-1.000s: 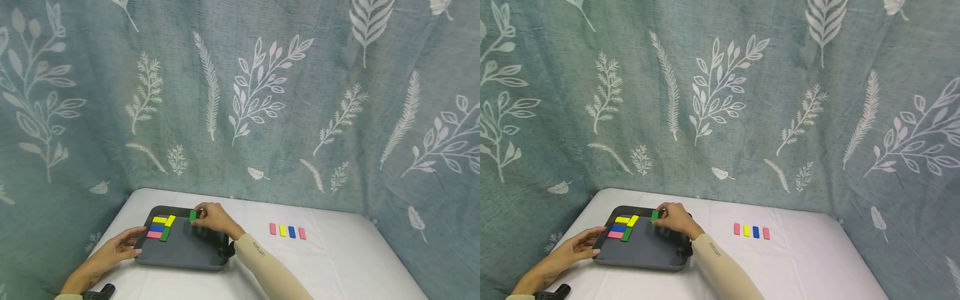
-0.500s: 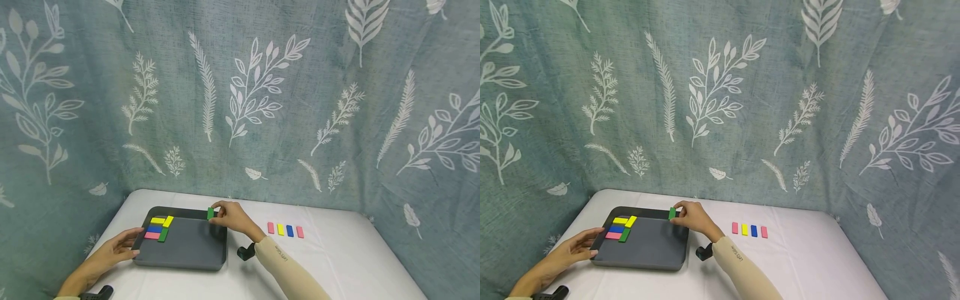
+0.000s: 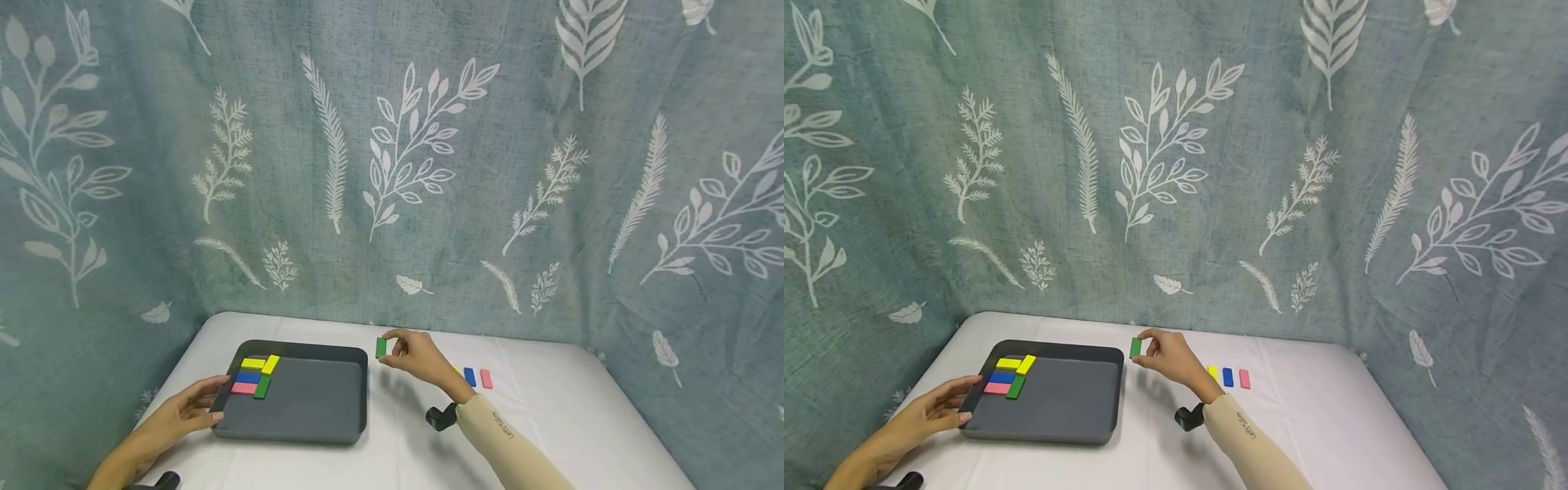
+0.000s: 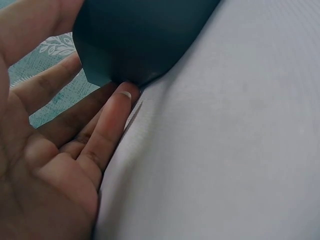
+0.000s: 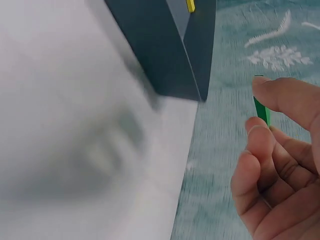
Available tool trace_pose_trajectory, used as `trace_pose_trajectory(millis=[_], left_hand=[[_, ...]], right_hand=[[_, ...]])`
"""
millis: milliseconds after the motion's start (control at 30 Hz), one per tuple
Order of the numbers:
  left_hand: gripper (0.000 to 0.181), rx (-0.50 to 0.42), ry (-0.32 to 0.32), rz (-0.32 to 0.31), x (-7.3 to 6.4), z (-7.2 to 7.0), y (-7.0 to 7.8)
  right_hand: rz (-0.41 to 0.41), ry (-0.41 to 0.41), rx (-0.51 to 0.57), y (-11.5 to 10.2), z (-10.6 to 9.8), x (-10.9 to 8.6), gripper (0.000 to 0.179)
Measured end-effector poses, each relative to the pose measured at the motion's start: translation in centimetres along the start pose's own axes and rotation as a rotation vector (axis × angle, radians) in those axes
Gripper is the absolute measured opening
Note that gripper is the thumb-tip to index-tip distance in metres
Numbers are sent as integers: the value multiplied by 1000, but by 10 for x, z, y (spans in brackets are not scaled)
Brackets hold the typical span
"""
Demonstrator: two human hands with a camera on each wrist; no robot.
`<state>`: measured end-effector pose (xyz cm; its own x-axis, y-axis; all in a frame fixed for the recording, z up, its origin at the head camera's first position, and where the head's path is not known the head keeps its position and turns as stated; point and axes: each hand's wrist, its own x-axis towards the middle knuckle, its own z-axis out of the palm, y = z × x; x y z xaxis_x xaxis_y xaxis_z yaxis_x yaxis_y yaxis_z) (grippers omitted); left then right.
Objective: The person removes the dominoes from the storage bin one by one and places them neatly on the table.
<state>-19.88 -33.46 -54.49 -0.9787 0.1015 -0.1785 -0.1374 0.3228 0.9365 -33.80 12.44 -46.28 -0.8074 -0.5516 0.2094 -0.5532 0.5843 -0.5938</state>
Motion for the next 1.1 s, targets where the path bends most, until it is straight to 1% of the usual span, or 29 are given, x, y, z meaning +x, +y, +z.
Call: trace_pose_trajectory(millis=[200, 367, 500, 600, 833, 933, 967, 1100], left_hand=[[82, 12, 9, 6, 0, 2, 3], [83, 15, 16, -5, -1, 2, 3], [81, 5, 3, -3, -3, 3, 1], [80, 1, -8, 1, -5, 4, 1], [80, 27, 4, 12, -7, 4, 1], [81, 30, 8, 11, -7, 4, 1], [81, 28, 14, 2, -7, 4, 1], [81, 19, 3, 9, -7, 5, 1]], right_hand=[[48, 55, 1, 14, -19, -22, 44], [87, 92, 10, 28, -31, -40, 45], [118, 118, 1, 40, -39, -53, 46], [144, 130, -7, 49, -44, -62, 45], [203, 158, -26, 67, -57, -81, 46], [235, 160, -25, 74, -62, -90, 48], [242, 160, -20, 77, -64, -93, 48], [258, 165, -8, 88, -71, -106, 50]])
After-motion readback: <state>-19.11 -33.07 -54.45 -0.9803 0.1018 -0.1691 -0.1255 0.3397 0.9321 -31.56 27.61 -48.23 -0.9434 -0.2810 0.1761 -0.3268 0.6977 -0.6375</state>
